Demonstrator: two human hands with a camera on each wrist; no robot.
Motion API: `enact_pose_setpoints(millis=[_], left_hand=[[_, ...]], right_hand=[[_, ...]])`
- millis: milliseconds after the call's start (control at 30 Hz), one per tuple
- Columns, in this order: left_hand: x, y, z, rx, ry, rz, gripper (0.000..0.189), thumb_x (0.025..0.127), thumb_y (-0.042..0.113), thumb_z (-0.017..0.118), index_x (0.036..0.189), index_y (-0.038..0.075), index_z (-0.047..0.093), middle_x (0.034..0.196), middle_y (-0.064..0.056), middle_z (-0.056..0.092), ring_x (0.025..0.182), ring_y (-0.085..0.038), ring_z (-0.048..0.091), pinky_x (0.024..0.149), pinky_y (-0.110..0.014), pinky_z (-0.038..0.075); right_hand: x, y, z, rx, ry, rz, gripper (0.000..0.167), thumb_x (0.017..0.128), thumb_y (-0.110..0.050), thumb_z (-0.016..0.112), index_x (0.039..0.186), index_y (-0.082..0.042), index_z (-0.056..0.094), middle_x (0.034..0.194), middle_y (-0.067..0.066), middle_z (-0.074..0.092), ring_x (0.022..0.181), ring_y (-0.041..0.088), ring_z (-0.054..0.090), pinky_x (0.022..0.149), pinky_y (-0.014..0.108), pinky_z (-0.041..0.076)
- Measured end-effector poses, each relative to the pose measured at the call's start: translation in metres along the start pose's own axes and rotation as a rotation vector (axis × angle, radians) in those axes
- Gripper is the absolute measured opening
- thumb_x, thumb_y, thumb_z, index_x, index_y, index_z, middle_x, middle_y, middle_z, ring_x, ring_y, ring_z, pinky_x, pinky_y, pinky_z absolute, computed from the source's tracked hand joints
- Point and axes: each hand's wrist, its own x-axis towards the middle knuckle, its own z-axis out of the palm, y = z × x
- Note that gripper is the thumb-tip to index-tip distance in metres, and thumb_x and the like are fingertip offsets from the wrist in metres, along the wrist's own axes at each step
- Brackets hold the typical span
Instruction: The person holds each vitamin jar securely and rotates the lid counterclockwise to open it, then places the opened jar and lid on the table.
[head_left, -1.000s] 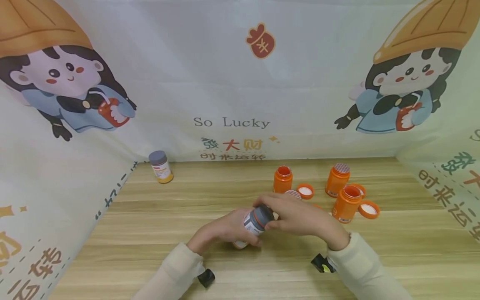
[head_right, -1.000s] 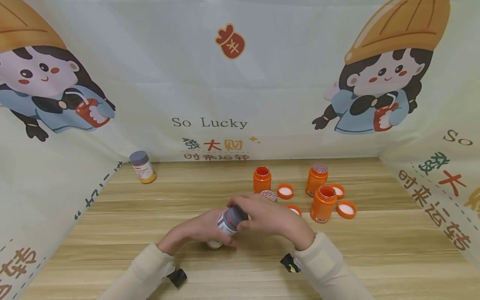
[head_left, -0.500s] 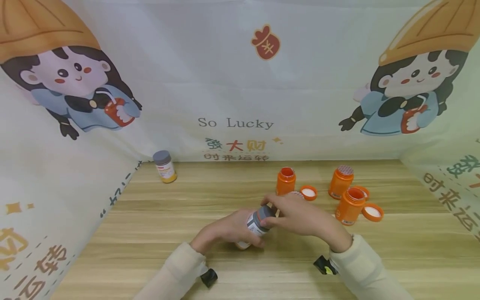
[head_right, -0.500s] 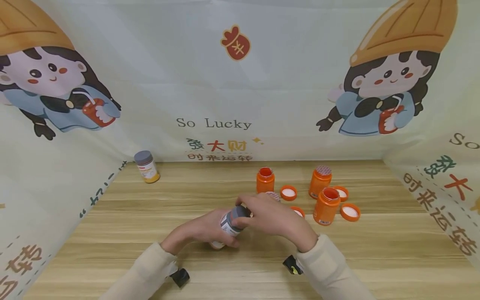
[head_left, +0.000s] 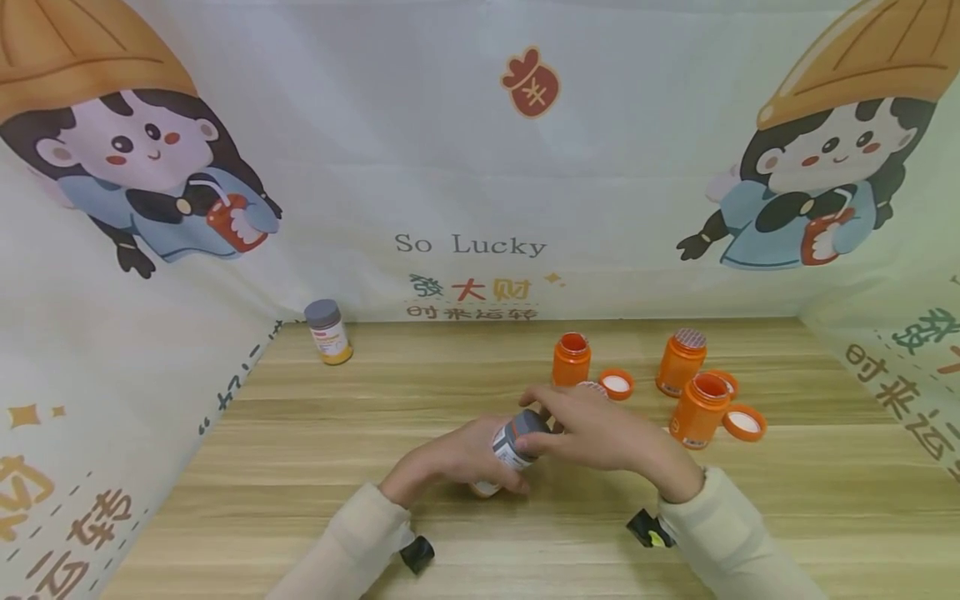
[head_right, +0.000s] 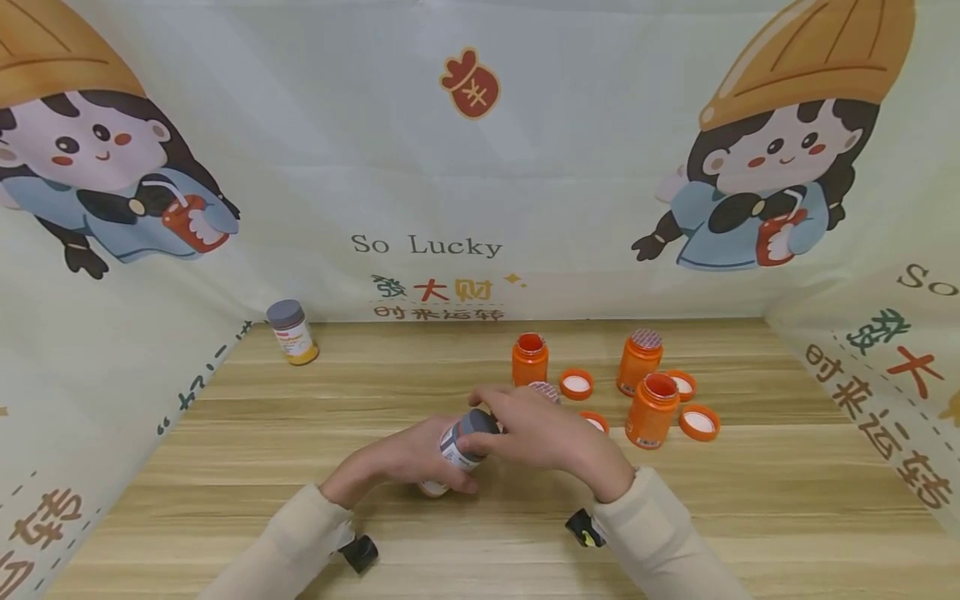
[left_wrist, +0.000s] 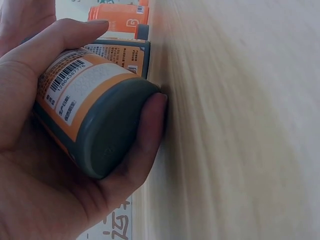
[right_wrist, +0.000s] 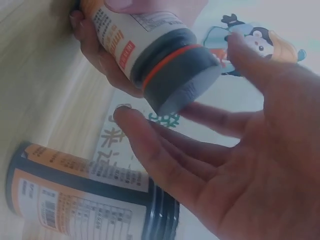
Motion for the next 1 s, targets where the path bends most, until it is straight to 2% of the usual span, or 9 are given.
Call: enact_pose_setpoints(millis=[100, 200, 433, 667, 800, 933, 1000], left_hand=[[0.001, 0.001, 0.0, 0.006, 0.001, -0.002, 0.042, 0.076, 0.016, 0.086, 0.112, 0.014, 0.064, 0.099, 0.003, 0.068, 0.085, -0.008, 0.063, 0.074, -0.022, 0.055], [0.001, 0.0, 0.0, 0.008, 0.0, 0.002, 0.043, 0.076, 0.016, 0.086, 0.113, 0.015, 0.064, 0.1, 0.003, 0.067, 0.086, -0.009, 0.062, 0.075, -0.022, 0.054], [0.0, -0.001, 0.0, -0.018, -0.02, -0.008, 0.043, 0.076, 0.016, 0.087, 0.113, 0.013, 0.064, 0.1, 0.003, 0.067, 0.085, -0.009, 0.063, 0.076, -0.022, 0.054], [0.0, 0.0, -0.002, -0.081, -0.04, -0.009, 0.044, 0.077, 0.015, 0.086, 0.114, 0.013, 0.064, 0.1, 0.002, 0.068, 0.086, -0.01, 0.063, 0.079, -0.023, 0.053], [-0.001, 0.0, -0.003, -0.116, -0.052, 0.001, 0.047, 0.077, 0.013, 0.086, 0.119, 0.01, 0.063, 0.103, 0.001, 0.067, 0.088, -0.011, 0.063, 0.082, -0.025, 0.053], [-0.001, 0.001, -0.004, -0.169, -0.005, -0.004, 0.056, 0.078, 0.015, 0.085, 0.128, 0.01, 0.061, 0.109, -0.006, 0.069, 0.092, -0.013, 0.065, 0.086, -0.028, 0.055], [0.0, 0.001, -0.005, -0.199, 0.052, -0.002, 0.06, 0.078, 0.017, 0.084, 0.132, 0.008, 0.059, 0.112, -0.011, 0.069, 0.093, -0.014, 0.065, 0.087, -0.03, 0.055]], right_hand=[[0.001, -0.001, 0.001, 0.013, 0.0, 0.03, 0.046, 0.098, -0.049, 0.066, 0.127, -0.015, 0.062, 0.103, -0.003, 0.072, 0.089, 0.012, 0.063, 0.08, 0.032, 0.053], [0.002, -0.001, 0.001, 0.008, 0.002, 0.014, 0.04, 0.098, -0.044, 0.068, 0.125, -0.015, 0.062, 0.1, -0.004, 0.071, 0.087, 0.011, 0.062, 0.079, 0.03, 0.052], [0.001, -0.001, 0.001, -0.053, 0.006, -0.121, 0.039, 0.089, -0.023, 0.079, 0.124, -0.016, 0.065, 0.12, -0.003, 0.068, 0.09, 0.009, 0.061, 0.079, 0.024, 0.052], [-0.001, -0.002, 0.0, -0.073, 0.028, -0.18, 0.044, 0.083, -0.01, 0.08, 0.123, -0.02, 0.065, 0.127, -0.001, 0.066, 0.103, 0.013, 0.062, 0.086, 0.029, 0.054], [-0.004, -0.002, -0.006, -0.053, 0.041, -0.201, 0.045, 0.082, -0.004, 0.08, 0.122, -0.02, 0.065, 0.123, -0.001, 0.065, 0.101, 0.014, 0.062, 0.085, 0.029, 0.057], [-0.01, 0.001, -0.023, -0.017, 0.064, -0.172, 0.048, 0.085, -0.006, 0.081, 0.128, -0.019, 0.064, 0.12, 0.0, 0.063, 0.1, 0.016, 0.062, 0.084, 0.03, 0.058], [-0.015, 0.004, -0.033, -0.009, 0.092, -0.147, 0.05, 0.086, -0.009, 0.081, 0.132, -0.02, 0.063, 0.122, 0.001, 0.063, 0.101, 0.018, 0.062, 0.085, 0.032, 0.06]])
